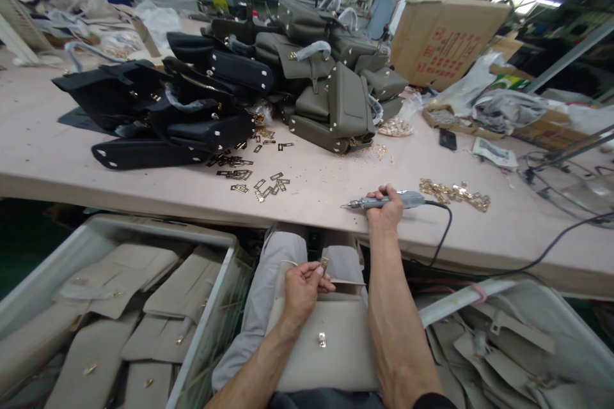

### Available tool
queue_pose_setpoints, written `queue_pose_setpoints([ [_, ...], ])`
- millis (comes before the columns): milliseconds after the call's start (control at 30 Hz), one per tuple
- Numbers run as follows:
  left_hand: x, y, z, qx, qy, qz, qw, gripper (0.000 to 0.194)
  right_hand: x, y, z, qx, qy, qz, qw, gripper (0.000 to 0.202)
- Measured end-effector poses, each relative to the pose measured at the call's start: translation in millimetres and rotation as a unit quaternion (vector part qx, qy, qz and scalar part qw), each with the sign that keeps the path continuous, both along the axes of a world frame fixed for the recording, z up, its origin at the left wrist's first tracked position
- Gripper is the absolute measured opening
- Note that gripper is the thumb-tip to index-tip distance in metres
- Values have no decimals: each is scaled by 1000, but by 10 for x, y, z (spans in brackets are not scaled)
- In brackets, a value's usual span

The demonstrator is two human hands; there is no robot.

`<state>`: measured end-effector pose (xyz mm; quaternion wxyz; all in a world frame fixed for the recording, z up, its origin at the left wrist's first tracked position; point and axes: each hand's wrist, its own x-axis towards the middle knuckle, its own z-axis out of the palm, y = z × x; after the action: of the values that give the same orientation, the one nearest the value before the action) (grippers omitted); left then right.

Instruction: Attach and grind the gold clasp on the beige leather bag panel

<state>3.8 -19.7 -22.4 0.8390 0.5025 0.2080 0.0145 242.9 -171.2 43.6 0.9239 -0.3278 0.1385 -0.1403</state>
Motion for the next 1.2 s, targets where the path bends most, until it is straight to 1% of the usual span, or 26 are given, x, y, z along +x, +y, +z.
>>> queue_pose_setpoints([
  [133, -2, 10, 23, 1, 5, -3, 1000, 55, -3, 19, 8, -46, 9, -1, 999, 27],
  [267, 4, 18, 19, 2, 3, -3, 1000, 55, -1, 23, -3, -60, 5, -4, 998, 30],
  [367, 3, 17, -3, 2, 3, -1, 1000, 54, 0, 18, -13, -50, -1, -6, 999, 31],
  [500, -3, 12, -18, -2, 1, 2, 1000, 55, -10, 17, -11, -13, 7, -16, 1000, 25],
  [567, -6, 12, -9, -3, 1, 1, 1000, 55, -17, 20, -6, -7, 15, -24, 1000, 23],
  [767, -10, 17, 27, -5, -1, 3, 1000, 52, -15, 31, -15, -11, 14, -37, 999, 23],
  [1000, -13, 16, 19, -8, -2, 2, 1000, 53, -13, 43, -35, -17, 9, -52, 998, 22],
  [1200, -14, 25, 8, -9, -2, -4, 1000, 53, -15, 57, -28, -28, 5, -59, 998, 27],
])
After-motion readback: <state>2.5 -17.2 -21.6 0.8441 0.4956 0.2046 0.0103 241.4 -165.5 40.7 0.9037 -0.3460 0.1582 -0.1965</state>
